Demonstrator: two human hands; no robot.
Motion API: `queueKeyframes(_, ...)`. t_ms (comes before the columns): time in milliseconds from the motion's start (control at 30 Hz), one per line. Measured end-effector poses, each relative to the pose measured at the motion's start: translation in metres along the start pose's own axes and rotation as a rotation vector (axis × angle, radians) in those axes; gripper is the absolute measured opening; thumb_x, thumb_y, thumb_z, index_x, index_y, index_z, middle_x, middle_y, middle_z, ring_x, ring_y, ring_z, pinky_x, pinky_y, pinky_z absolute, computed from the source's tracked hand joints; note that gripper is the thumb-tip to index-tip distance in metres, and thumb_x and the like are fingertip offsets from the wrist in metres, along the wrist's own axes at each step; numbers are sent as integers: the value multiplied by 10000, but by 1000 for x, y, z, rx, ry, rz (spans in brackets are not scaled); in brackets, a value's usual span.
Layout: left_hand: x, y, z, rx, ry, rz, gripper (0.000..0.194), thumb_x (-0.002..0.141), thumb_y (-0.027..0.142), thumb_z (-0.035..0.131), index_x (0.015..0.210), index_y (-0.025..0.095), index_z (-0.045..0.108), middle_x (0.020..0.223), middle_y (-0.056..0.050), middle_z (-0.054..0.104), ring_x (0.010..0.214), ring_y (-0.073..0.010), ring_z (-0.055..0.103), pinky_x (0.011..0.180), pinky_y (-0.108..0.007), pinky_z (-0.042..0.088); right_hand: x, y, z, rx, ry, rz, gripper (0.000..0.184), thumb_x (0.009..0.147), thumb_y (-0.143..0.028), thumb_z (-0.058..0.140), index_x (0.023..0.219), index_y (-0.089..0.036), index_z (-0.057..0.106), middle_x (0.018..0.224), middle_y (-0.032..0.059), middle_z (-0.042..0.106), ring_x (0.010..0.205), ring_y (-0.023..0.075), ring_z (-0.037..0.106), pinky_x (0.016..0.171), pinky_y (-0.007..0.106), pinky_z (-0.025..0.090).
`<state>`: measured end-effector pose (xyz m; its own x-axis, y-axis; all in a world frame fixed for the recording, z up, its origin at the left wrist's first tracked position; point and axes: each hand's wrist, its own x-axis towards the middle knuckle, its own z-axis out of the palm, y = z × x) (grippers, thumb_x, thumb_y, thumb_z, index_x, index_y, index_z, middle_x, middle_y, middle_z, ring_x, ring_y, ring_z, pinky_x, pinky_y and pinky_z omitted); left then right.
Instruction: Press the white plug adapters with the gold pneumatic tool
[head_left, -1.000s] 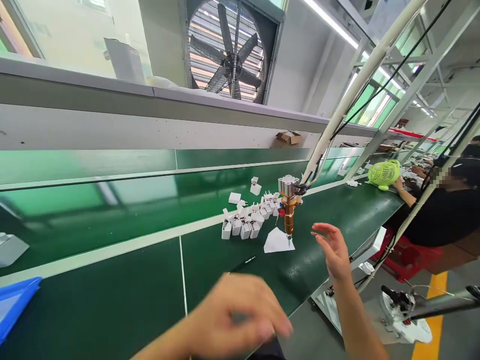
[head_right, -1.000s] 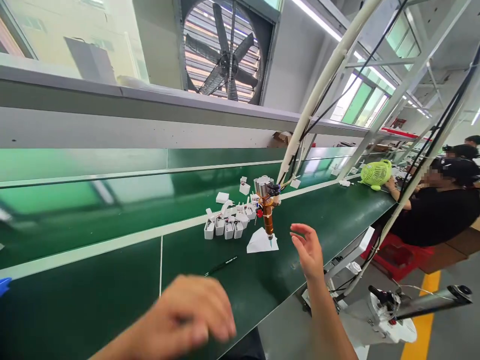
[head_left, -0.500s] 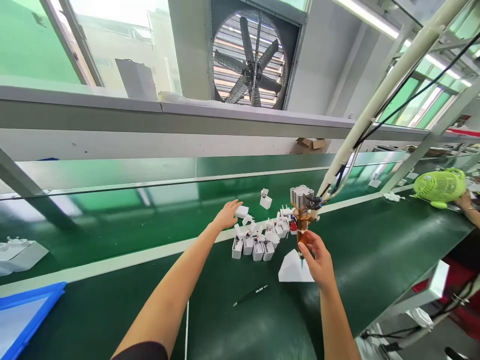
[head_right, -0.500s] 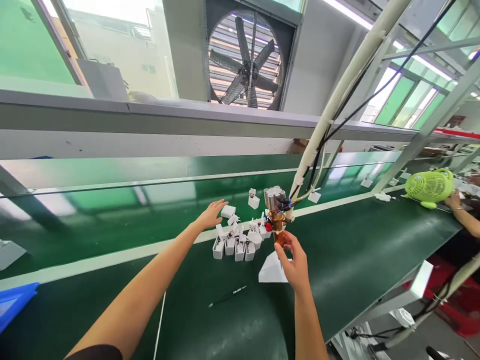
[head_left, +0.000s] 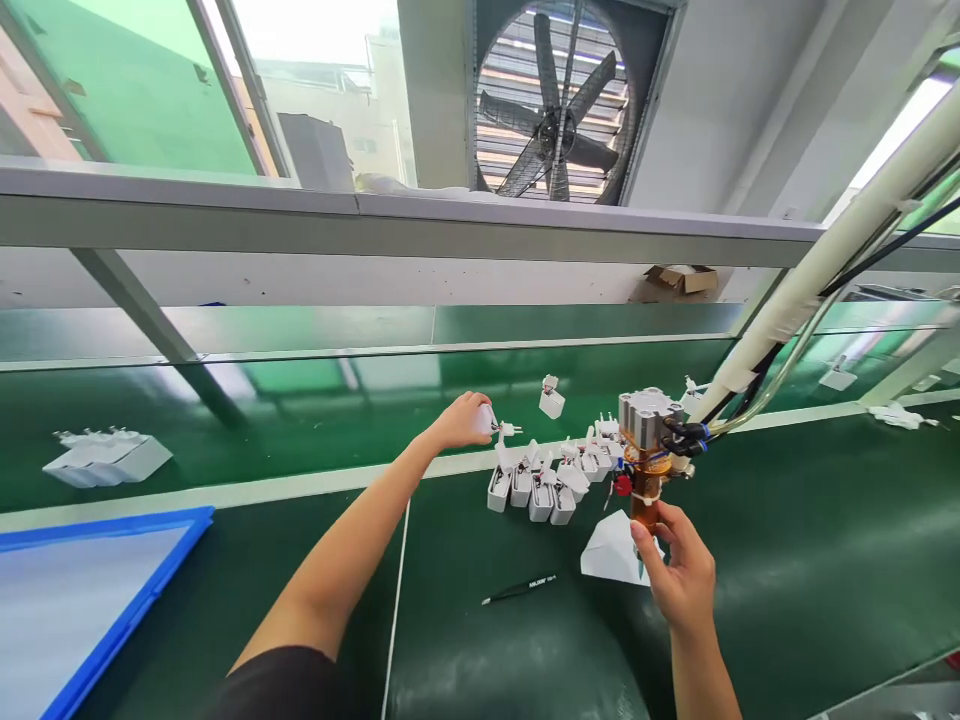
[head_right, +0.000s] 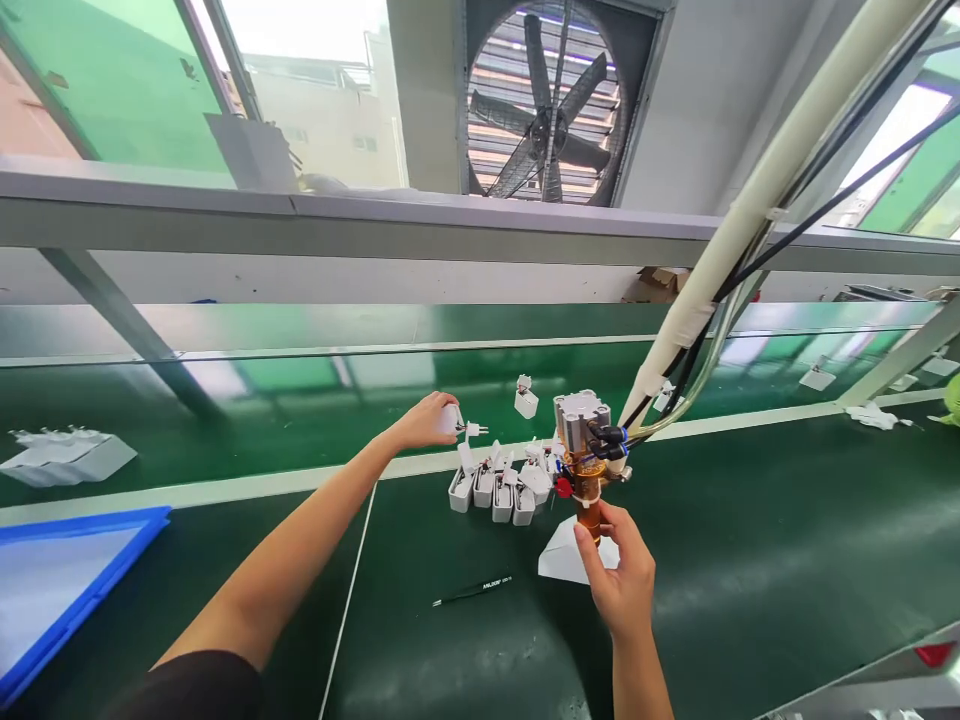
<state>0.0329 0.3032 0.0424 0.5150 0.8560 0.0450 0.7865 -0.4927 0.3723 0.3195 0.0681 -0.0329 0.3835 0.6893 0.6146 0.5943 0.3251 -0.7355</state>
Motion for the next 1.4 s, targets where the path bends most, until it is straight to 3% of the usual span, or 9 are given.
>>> queueKeyframes(200,-165,0,0,-227,145,-218,638,624,544,803,1024,219,427,989,-22,575,831,-197,570,742,-309,479,-1,6,-4,86,27,115,359,805,-445,726,1043,-180,680,929,75,700,770,189,666,743,368,589)
queueKeyframes(333,-254,12,39,-335,178,-404,594,600,459,837,963,230,426,933,-1,560,825,-192,567,758,-313,475,-4,-3,-3,150,20,169,454,772,-472,752,1087,-157,664,967,114,709,789,212,685,757,414,595)
queueKeyframes(467,-302,27,79,-394,326,-508,548,688,402,789,1061,229,426,1058,-36,561,955,-218,603,842,-349,500,-6,-28,0,160,8,168,500,764,-461,759,1149,-160,652,975,112,728,790,230,708,748,443,603)
queueKeyframes(633,-324,38,93,-412,375,-364,567,835,274,666,1324,248,380,1102,-48,530,1012,-204,599,916,-370,502,-15,-60,7,241,-29,182,427,771,-414,769,1113,-181,660,950,84,737,766,209,715,714,394,594)
queueKeyframes(867,-327,53,94,-469,390,-306,469,818,170,663,1247,257,495,970,2,541,860,-157,583,779,-284,513,-25,-96,12,414,-47,152,333,792,-336,766,1073,-195,657,904,51,728,696,169,696,610,310,560)
queueKeyframes(1033,-325,67,103,-568,279,-278,573,779,157,685,1307,239,477,1005,-10,544,889,-161,592,822,-303,538,-24,-120,12,443,-187,151,216,900,-348,641,1065,-209,631,894,51,697,727,155,675,542,252,498)
queueKeyframes(1200,-312,68,88,-633,53,-248,840,738,197,740,1488,266,368,1366,-100,473,908,-163,620,862,-345,564,-23,-138,20,566,-243,173,237,867,-317,679,1080,-240,608,943,36,667,699,145,650,580,286,530)
queueKeyframes(1300,-305,67,82,-634,-3,-187,618,762,234,742,1346,247,541,1342,-94,523,962,-192,648,888,-357,562,-25,-149,28,601,-225,169,250,832,-287,720,1054,-251,613,904,14,648,651,134,624,574,291,542)
queueKeyframes(1400,-303,69,87,-553,119,-153,324,782,226,741,1088,220,638,1200,-69,632,1090,-242,616,963,-392,527,-28,-162,36,624,-225,173,221,833,-272,721,1025,-258,613,852,-5,626,620,120,603,546,270,526)
